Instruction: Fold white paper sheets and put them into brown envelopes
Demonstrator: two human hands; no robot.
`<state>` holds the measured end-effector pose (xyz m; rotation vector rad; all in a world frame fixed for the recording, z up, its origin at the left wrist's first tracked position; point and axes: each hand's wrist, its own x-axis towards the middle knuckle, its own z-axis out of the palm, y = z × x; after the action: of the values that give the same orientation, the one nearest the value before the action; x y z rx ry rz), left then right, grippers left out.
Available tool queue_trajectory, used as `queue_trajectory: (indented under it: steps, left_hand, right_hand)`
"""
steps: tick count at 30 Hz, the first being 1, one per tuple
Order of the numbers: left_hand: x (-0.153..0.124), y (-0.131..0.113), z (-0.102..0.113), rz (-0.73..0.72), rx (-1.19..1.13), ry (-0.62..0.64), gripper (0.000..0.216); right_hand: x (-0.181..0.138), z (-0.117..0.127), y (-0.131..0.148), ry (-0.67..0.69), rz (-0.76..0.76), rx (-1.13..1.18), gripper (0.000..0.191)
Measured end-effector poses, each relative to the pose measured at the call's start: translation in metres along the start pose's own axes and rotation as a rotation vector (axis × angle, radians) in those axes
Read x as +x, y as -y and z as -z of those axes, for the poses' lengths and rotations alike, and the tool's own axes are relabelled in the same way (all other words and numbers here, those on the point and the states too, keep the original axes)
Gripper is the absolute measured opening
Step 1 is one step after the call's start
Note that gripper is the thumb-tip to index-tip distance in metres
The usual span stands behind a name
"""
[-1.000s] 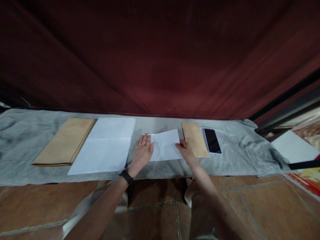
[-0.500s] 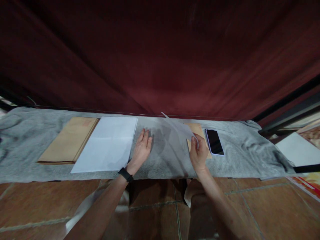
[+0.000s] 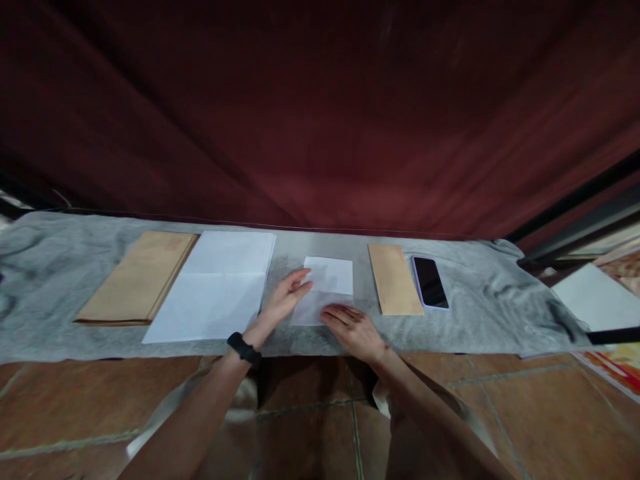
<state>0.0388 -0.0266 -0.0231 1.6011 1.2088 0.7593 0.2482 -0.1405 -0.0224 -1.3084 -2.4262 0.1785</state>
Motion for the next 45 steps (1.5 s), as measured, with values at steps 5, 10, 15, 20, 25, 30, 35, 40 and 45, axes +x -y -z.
queue_trajectory:
  steps: [5, 10, 15, 20, 25, 30, 35, 40, 45]
  left_hand:
    - [-0.026, -0.016, 0.003, -0.239, 0.216, 0.449, 0.059]
    - [-0.038, -0.008, 0.005, -0.452, 0.518, 0.510, 0.063]
    - [-0.034, 0.004, 0.010, -0.451, 0.418, 0.438, 0.027]
    - [-0.028, 0.005, 0.011, -0.245, 0.294, 0.338, 0.031]
    - [-0.020, 0.006, 0.012, -0.134, 0.193, 0.281, 0.031]
    - [-0.018, 0.009, 0.015, -0.056, 0.096, 0.251, 0.033]
    - [-0.017, 0.010, 0.013, 0.056, -0.038, 0.319, 0.037]
    - [-0.015, 0.012, 0.011, 0.104, -0.119, 0.310, 0.036]
    - [-0.012, 0.014, 0.008, 0.116, -0.156, 0.242, 0.042]
  right_hand:
    - [-0.012, 0.004, -0.011, 0.072, -0.060, 0.068, 0.049]
    - [-0.022, 0.017, -0.025, 0.095, -0.172, 0.206, 0.038]
    - [-0.025, 0.022, -0.028, 0.118, -0.274, 0.351, 0.030]
    - [-0.021, 0.024, -0.029, 0.052, -0.444, 0.464, 0.024]
    - [-0.017, 0.018, -0.042, -0.033, -0.441, 0.538, 0.018]
    - [-0.015, 0.011, -0.051, -0.089, -0.560, 0.524, 0.039]
    - [-0.014, 0.011, -0.048, -0.097, -0.610, 0.600, 0.040]
    - [-0.013, 0.009, -0.049, -0.064, -0.659, 0.624, 0.039]
    - [-0.008, 0.005, -0.050, -0.063, -0.714, 0.573, 0.035]
